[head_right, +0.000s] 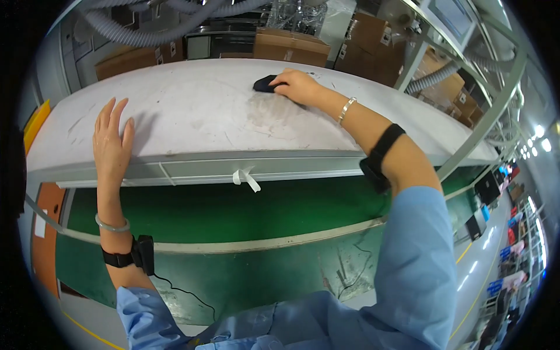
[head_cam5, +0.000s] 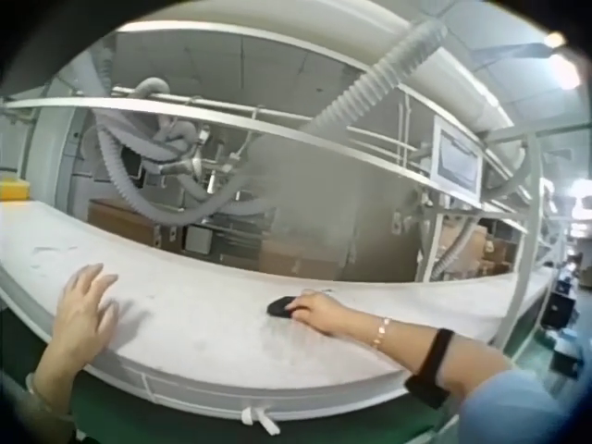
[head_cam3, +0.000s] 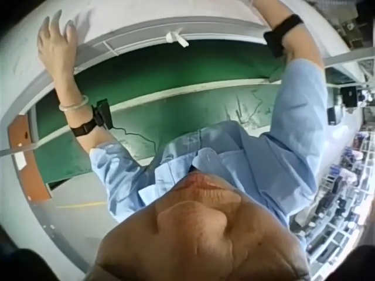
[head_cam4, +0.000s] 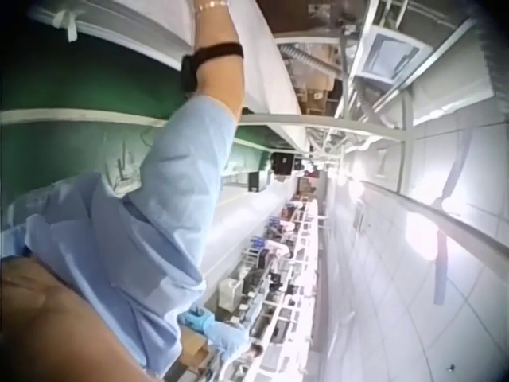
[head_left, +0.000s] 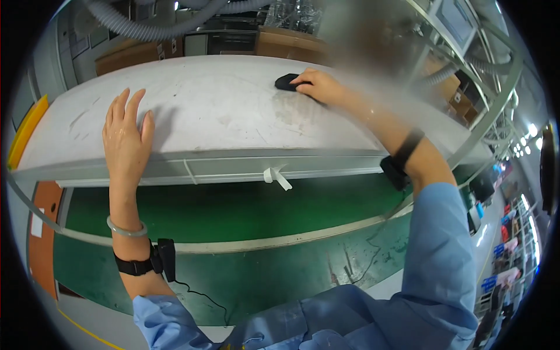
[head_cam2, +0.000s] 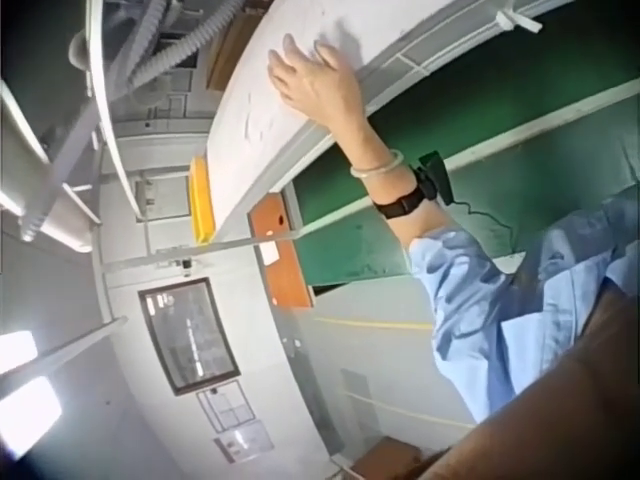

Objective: The person wipes down a long white shelf with a cloth, moving a yellow tray aside to reach the surface underneath. After walking to another section of the shelf, they wipe the surface again with the cloth before folding it.

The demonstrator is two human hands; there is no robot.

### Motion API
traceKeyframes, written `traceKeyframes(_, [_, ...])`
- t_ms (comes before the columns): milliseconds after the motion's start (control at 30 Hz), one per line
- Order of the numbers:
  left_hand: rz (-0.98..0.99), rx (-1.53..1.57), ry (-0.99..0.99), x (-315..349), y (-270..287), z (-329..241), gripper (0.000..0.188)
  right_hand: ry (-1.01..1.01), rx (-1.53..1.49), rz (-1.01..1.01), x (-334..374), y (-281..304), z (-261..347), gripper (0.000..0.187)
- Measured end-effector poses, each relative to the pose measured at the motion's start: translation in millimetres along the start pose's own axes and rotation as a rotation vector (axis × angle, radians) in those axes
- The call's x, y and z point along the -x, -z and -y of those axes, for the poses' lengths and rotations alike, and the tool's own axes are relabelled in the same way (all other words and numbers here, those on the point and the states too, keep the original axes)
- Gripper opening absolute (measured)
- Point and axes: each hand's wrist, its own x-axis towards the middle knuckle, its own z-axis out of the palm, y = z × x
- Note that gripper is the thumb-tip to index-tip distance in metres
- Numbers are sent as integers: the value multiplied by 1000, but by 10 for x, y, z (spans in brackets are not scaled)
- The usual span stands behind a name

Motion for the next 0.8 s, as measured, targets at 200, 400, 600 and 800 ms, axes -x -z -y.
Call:
traceKeyframes(200, [19, -37, -6, 126, -5, 39, 33, -5, 54, 9, 601, 63, 493, 27])
traceKeyframes(400, [3, -65, -16, 134, -14, -1, 33, 166, -31, 73, 943, 248, 748, 25])
traceKeyframes(600, [-33, -72, -40, 41, -68, -16, 31, 81, 154, 6, -439, -140, -75, 27])
traceKeyframes(800, [-52, -68, -36, 165, -31, 18, 32, 158, 100, 98, 493, 57, 802, 30])
